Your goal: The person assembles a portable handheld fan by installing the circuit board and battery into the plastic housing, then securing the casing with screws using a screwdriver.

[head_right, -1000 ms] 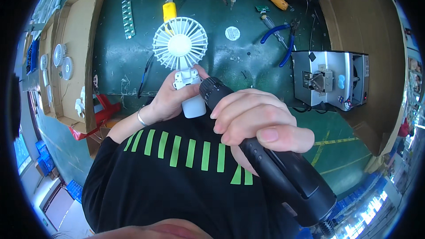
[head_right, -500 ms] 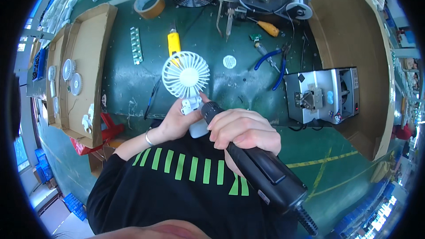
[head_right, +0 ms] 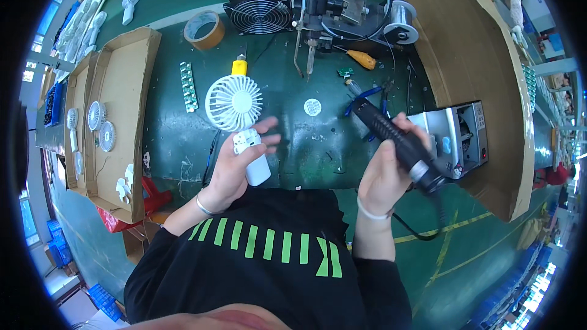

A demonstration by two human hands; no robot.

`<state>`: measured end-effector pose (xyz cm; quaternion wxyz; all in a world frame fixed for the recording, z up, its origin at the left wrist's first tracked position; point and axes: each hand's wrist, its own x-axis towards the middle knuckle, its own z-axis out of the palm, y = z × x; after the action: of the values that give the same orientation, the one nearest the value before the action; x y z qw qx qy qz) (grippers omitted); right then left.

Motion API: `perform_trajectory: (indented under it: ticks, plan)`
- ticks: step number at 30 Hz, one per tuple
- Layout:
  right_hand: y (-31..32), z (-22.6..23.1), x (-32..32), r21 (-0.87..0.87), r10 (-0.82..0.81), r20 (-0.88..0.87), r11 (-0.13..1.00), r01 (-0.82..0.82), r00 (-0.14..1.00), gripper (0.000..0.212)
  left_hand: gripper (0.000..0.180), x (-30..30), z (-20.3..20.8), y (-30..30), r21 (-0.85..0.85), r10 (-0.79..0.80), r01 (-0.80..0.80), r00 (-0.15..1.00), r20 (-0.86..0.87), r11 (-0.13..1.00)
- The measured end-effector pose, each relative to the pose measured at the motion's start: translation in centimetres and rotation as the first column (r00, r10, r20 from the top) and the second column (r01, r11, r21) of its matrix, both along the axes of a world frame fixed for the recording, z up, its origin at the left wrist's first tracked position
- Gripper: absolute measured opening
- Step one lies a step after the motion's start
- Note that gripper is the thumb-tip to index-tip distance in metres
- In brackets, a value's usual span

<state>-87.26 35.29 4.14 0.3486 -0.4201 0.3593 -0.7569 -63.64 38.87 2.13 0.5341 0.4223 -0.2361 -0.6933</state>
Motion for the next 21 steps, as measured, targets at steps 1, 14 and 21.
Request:
perform_trajectory:
  ticks: [1, 14, 21]
  plan:
    - [1.0, -0.4, 0.2, 0.089, -0.001, -0.036, 0.996, 0.005, 0.999, 0.047, 0.031, 0.5, -0.1, 0.1, -0.005, -0.096, 0.096, 0.995, 0.008, 0.995]
    - [4.1, -4.2, -0.6, 0.406, 0.244, 0.681, 0.658, -0.634, 0.69, 0.049, 0.051, -0.2, 0.0, 0.8, 0.02, -0.089, 0.105, 0.922, -0.376, 0.994]
    - [2.7, -0.4, 7.1, 0.282, 0.315, -0.91, 0.947, -0.154, 0.27, 0.059, 0.063, -1.9, -0.9, 2.1, -0.079, -0.126, 0.108, 0.947, -0.296, 0.991]
